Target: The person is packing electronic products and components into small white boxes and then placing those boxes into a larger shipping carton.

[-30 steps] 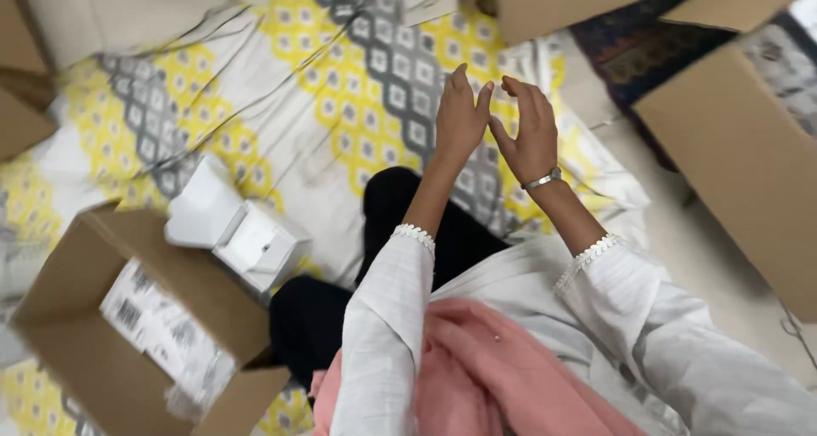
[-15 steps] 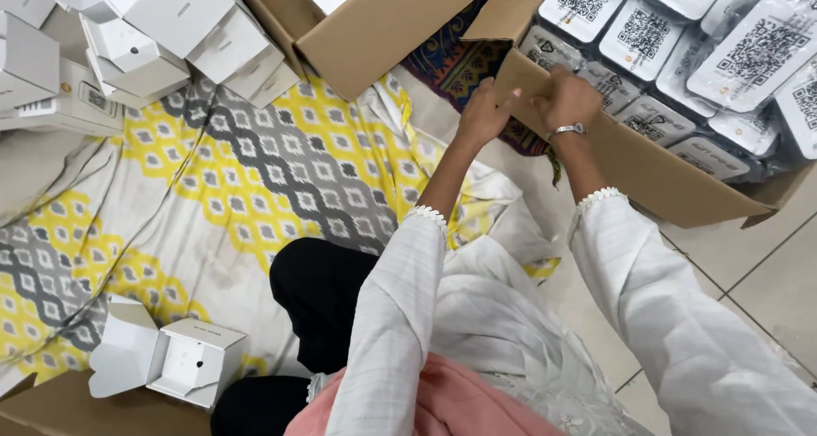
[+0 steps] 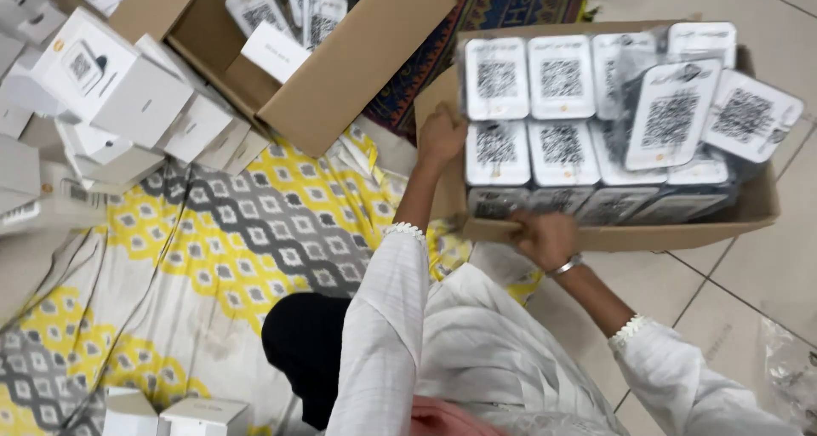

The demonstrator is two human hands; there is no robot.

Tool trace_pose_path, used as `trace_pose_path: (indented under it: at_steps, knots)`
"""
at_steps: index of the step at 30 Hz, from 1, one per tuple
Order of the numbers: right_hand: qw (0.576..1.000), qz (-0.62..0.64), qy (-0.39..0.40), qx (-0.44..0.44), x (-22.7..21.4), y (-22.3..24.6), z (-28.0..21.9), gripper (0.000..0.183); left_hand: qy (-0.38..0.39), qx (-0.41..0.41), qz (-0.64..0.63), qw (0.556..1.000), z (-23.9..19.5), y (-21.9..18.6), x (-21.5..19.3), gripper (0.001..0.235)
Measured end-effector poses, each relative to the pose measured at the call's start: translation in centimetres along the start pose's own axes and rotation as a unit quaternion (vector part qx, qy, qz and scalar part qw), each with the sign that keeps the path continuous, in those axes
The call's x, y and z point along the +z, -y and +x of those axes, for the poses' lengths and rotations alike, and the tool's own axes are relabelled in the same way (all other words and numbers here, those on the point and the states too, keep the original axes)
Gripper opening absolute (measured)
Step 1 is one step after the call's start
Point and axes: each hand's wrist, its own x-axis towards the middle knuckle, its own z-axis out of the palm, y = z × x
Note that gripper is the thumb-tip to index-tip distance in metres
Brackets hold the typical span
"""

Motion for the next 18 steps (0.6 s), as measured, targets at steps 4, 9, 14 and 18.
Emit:
trace_pose_path:
  at_steps: [4,9,14,18]
  knots:
    - [0.999,-0.032,0.028,0.023,2.9,1.6,-1.2,0.023,0.059,0.008,-0.048,0.997,2.3,5.4,3.5,0.057]
    - [0.994,-0.005,0.105,-0.011,2.6,2.7,0.1,0.022,0.035,0.106,-0.149,0.983,2.8,9.0,2.7,0.073]
    - [0.992,0.025,0.114,-0.045,-1.2,4.9,1.3,0.034,0.05,0.02,-0.066,0.996,2.3,6.2,1.9,0.064]
    - [0.981,0.05,0.172,-0.081,-0.6,5.6,2.2,0.04,0.031,-0.035,0.057,0.997,-0.4,1.8,-1.7,0.055]
